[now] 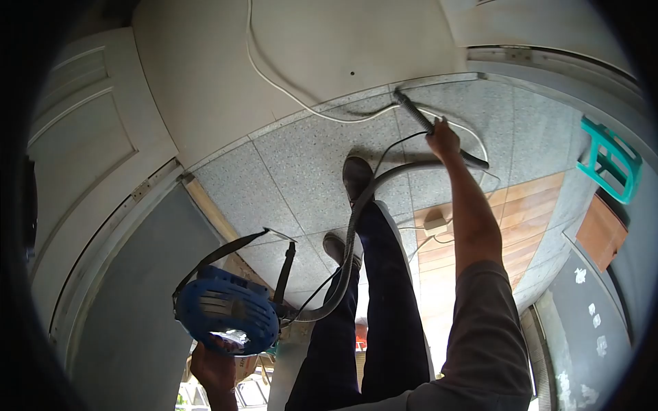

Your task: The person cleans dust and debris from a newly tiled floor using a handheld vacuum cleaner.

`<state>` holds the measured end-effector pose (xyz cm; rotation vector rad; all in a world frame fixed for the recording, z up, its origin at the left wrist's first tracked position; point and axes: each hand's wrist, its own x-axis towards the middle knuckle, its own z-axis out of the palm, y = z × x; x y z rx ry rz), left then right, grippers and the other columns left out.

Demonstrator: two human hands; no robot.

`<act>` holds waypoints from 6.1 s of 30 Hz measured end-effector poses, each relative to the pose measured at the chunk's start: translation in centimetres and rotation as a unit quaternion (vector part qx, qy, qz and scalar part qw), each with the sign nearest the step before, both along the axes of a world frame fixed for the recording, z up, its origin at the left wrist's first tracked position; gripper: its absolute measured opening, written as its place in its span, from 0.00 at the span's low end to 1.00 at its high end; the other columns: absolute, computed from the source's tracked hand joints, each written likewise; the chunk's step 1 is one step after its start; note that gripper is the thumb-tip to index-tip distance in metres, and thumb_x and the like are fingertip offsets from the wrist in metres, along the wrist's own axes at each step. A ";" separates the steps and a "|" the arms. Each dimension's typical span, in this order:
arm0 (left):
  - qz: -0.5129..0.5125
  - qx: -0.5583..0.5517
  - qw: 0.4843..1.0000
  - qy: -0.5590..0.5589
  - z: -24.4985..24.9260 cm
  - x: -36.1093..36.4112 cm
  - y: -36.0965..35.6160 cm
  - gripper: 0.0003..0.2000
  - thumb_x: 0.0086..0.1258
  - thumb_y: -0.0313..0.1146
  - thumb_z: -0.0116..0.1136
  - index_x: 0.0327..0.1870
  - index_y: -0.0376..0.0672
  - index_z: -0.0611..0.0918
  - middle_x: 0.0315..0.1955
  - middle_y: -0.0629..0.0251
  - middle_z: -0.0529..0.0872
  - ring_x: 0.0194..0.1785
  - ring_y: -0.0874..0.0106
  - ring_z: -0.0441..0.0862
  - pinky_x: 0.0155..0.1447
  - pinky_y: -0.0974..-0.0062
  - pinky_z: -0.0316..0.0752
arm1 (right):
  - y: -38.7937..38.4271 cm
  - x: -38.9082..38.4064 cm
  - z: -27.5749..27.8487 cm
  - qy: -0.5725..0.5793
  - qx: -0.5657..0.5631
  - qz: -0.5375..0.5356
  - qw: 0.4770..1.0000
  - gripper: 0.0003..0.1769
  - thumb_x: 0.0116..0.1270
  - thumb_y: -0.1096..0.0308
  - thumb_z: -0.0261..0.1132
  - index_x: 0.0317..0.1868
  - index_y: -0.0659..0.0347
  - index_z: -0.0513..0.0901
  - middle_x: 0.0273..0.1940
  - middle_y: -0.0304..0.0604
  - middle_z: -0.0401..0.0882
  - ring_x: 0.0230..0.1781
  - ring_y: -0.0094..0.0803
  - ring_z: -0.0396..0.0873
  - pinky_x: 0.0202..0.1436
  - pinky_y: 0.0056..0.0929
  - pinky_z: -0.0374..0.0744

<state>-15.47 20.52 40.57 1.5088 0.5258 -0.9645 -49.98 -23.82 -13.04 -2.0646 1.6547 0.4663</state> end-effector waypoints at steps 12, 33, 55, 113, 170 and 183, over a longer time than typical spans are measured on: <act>0.008 0.000 1.000 -0.009 -0.5 1.6 -4.2 0.19 0.75 0.40 0.57 0.63 0.42 0.78 0.45 0.63 0.87 0.46 0.68 0.83 0.54 0.59 0.75 | 0.5 -0.6 0.6 -0.011 0.130 -0.002 0.991 0.19 0.64 0.53 0.67 0.47 0.58 0.87 0.45 0.56 0.88 0.50 0.54 0.86 0.56 0.50 0.82; -0.015 -0.290 0.942 -0.169 28.6 7.1 -13.2 0.20 0.76 0.42 0.54 0.59 0.35 0.76 0.47 0.55 0.84 0.50 0.64 0.81 0.60 0.59 0.72 | -1.0 1.5 73.5 -0.286 0.271 -0.208 0.895 0.12 0.62 0.71 0.74 0.27 0.65 0.79 0.18 0.39 0.76 0.10 0.28 0.76 0.12 0.27 0.73; -0.036 -0.380 0.924 -0.033 39.4 36.9 -37.2 0.21 0.73 0.41 0.57 0.57 0.32 0.78 0.46 0.54 0.85 0.53 0.61 0.80 0.65 0.60 0.71 | -26.6 40.3 114.4 -0.299 -0.109 0.054 0.946 0.13 0.63 0.65 0.73 0.41 0.66 0.82 0.21 0.34 0.74 0.13 0.18 0.72 0.15 0.23 0.70; 0.533 -0.345 0.770 -0.066 31.7 77.9 -98.0 0.18 0.82 0.34 0.53 0.66 0.34 0.71 0.57 0.50 0.83 0.66 0.54 0.77 0.76 0.40 0.64 | -120.4 146.0 109.3 -0.424 -0.535 0.497 0.536 0.33 0.69 0.40 0.62 0.54 0.65 0.82 0.44 0.59 0.85 0.45 0.58 0.81 0.47 0.54 0.77; 0.563 -0.156 0.810 0.056 -27.3 81.9 -93.6 0.17 0.73 0.31 0.63 0.58 0.35 0.77 0.52 0.53 0.84 0.54 0.57 0.85 0.59 0.55 0.81 | -75.3 110.9 36.9 0.002 -0.022 0.936 0.351 0.15 0.72 0.67 0.56 0.53 0.57 0.87 0.45 0.40 0.88 0.53 0.36 0.83 0.68 0.58 0.64; 0.226 0.310 0.920 -0.076 -17.0 71.2 -93.5 0.35 0.65 0.52 0.67 0.65 0.34 0.73 0.56 0.39 0.83 0.61 0.45 0.82 0.58 0.51 0.79 | -77.2 110.6 43.0 -0.183 0.061 0.924 0.330 0.16 0.68 0.65 0.62 0.52 0.63 0.84 0.50 0.48 0.82 0.59 0.45 0.76 0.72 0.62 0.63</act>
